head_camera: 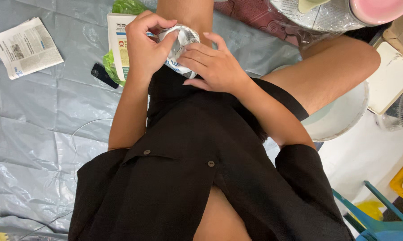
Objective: The person cuts sections from a newspaper using scissors and wraps them around small ceramic bowls and cups. They fold the paper edges to cover the items and place the wrapped objects into a green plastic bag.
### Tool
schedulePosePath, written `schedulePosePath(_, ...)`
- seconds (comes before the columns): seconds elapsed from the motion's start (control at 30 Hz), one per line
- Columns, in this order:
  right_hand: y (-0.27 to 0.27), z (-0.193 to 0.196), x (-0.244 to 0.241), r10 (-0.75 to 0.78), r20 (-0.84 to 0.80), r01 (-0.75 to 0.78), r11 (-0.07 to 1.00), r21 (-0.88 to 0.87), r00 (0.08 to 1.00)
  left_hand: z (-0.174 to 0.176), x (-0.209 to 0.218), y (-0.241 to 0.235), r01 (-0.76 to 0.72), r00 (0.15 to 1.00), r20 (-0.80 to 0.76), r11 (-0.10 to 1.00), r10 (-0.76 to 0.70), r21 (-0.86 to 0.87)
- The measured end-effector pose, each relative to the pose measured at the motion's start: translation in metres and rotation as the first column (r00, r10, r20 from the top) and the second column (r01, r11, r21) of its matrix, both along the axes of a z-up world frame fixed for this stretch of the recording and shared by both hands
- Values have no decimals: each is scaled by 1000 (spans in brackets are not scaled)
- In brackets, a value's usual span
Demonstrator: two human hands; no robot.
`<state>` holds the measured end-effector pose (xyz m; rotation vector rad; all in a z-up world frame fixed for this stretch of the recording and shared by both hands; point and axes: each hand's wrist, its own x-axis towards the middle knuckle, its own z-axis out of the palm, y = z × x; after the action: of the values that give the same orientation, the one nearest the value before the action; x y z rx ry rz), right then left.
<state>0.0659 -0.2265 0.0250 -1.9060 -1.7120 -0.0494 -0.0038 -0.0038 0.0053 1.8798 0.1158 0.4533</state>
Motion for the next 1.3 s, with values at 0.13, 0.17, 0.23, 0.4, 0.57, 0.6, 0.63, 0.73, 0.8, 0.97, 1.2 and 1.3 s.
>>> schedulePosePath(0.13,0,4,13,145,-71,-149,988,-48,987,0,-1,1,-4,999,-50,1000,4,-2)
schedulePosePath(0.17,2,4,15,141,-6,-141,988,-59,990,0,0,3,0,999,-45,1000,1,9)
schedulePosePath(0.23,0,-1,15,129,115,-120,989,-87,985,-1,-2,2,11,999,-45,1000,-10,23)
schedulePosePath(0.4,6,-4,23,168,77,-167,986,-24,983,-2,1,2,8,999,-45,1000,-8,-5)
schedulePosePath(0.57,7,2,20,170,-35,-170,985,-16,985,-1,-1,1,3,999,-47,1000,-4,-26)
schedulePosePath(0.6,7,2,20,173,-51,-174,985,-13,984,-1,-1,1,-4,999,-54,1000,3,-21)
schedulePosePath(0.63,6,1,20,176,-67,-177,984,-10,982,-2,-1,1,-11,998,-61,1000,10,-17)
schedulePosePath(0.73,5,-9,27,251,-80,-245,967,77,965,-5,-1,2,16,1000,-9,999,-16,-28)
schedulePosePath(0.8,8,-18,28,277,105,-294,932,211,955,-6,-1,2,33,999,1,997,-33,-68)
schedulePosePath(0.97,6,-34,26,231,200,-290,889,354,952,-1,0,2,2,999,-47,1000,-3,-23)
schedulePosePath(1.2,2,-47,22,169,114,-200,904,377,979,5,-2,-5,-8,998,-68,999,6,-35)
schedulePosePath(1.3,5,-38,11,97,-130,-53,949,309,987,6,-2,-5,-4,999,-33,1000,4,-17)
